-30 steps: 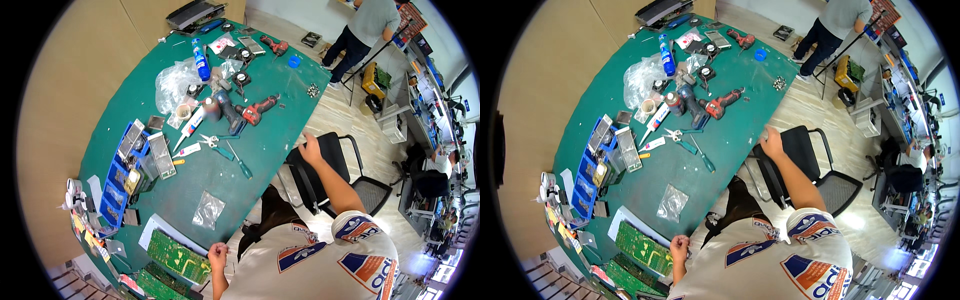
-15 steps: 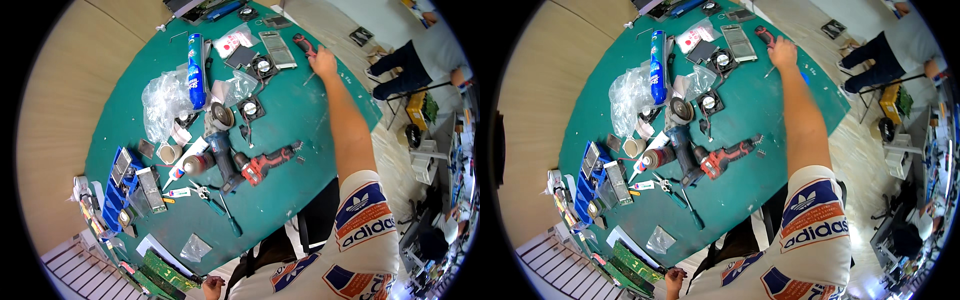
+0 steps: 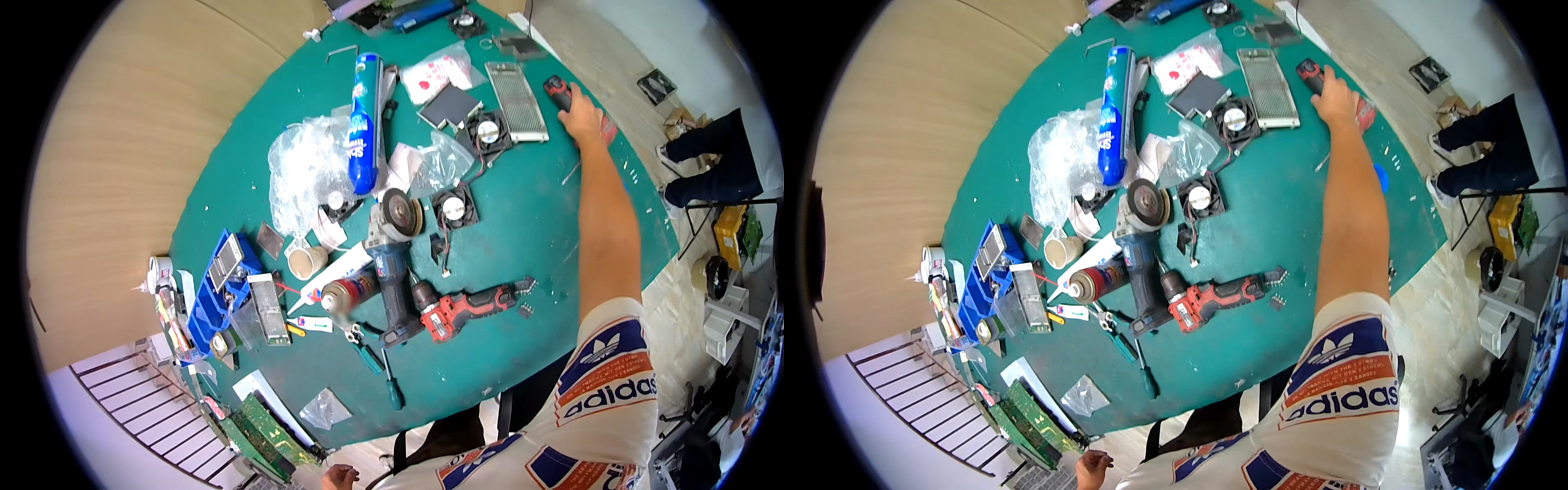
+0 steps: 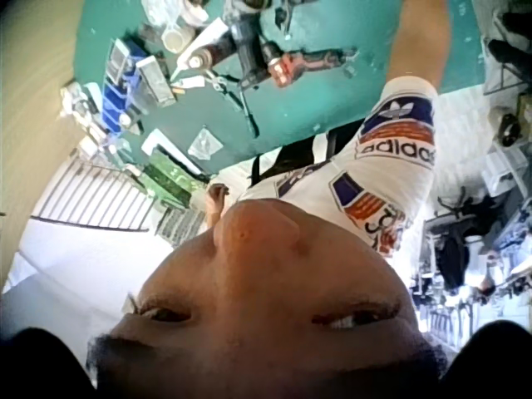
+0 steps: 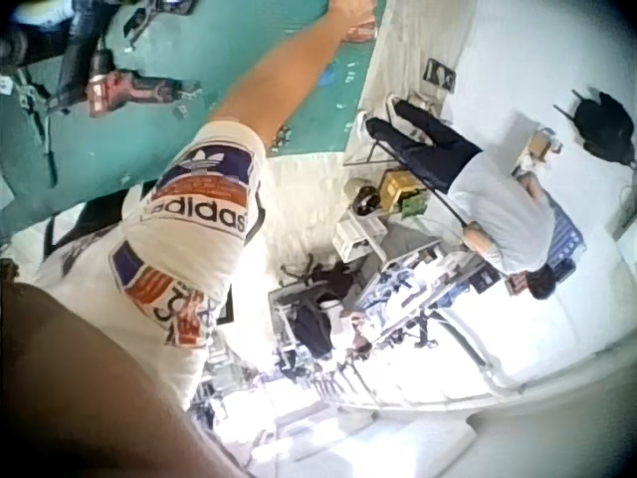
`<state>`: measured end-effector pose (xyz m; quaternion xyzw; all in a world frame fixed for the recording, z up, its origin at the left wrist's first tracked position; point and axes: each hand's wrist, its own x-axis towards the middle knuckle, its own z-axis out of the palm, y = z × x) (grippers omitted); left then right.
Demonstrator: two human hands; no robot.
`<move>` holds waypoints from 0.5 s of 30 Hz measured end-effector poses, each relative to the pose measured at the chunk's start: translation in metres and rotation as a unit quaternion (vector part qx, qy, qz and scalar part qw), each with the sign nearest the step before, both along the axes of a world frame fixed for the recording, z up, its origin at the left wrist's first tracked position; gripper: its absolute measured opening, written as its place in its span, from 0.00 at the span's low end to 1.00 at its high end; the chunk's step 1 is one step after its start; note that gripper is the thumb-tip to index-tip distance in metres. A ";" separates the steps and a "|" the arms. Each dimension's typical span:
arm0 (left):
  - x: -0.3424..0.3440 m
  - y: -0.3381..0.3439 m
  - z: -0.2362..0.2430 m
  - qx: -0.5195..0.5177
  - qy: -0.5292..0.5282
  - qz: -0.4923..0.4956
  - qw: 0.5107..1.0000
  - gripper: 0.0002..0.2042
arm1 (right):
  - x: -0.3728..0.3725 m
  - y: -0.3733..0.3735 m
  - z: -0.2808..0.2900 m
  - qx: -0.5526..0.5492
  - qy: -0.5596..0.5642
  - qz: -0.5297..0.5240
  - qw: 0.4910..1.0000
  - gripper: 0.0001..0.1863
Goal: The person disassembles an electronic board by removing screws using a power drill and then detaches internal components including a metal cage and a cooling fan.
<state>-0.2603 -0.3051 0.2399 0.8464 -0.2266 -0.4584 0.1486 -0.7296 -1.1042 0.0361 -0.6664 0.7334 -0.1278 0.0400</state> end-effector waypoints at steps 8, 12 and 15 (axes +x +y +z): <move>0.014 -0.001 -0.049 -0.138 0.094 0.064 0.984 0.11 | 0.002 0.081 0.110 -0.213 -0.348 -0.018 0.913 0.30; -0.006 -0.096 -0.016 -0.191 0.149 0.082 0.967 0.09 | 0.054 0.184 0.207 -0.162 -0.634 0.091 0.750 0.24; -0.002 -0.112 -0.011 -0.245 0.294 0.157 0.910 0.12 | 0.119 0.283 0.240 -0.092 -0.793 0.153 0.582 0.26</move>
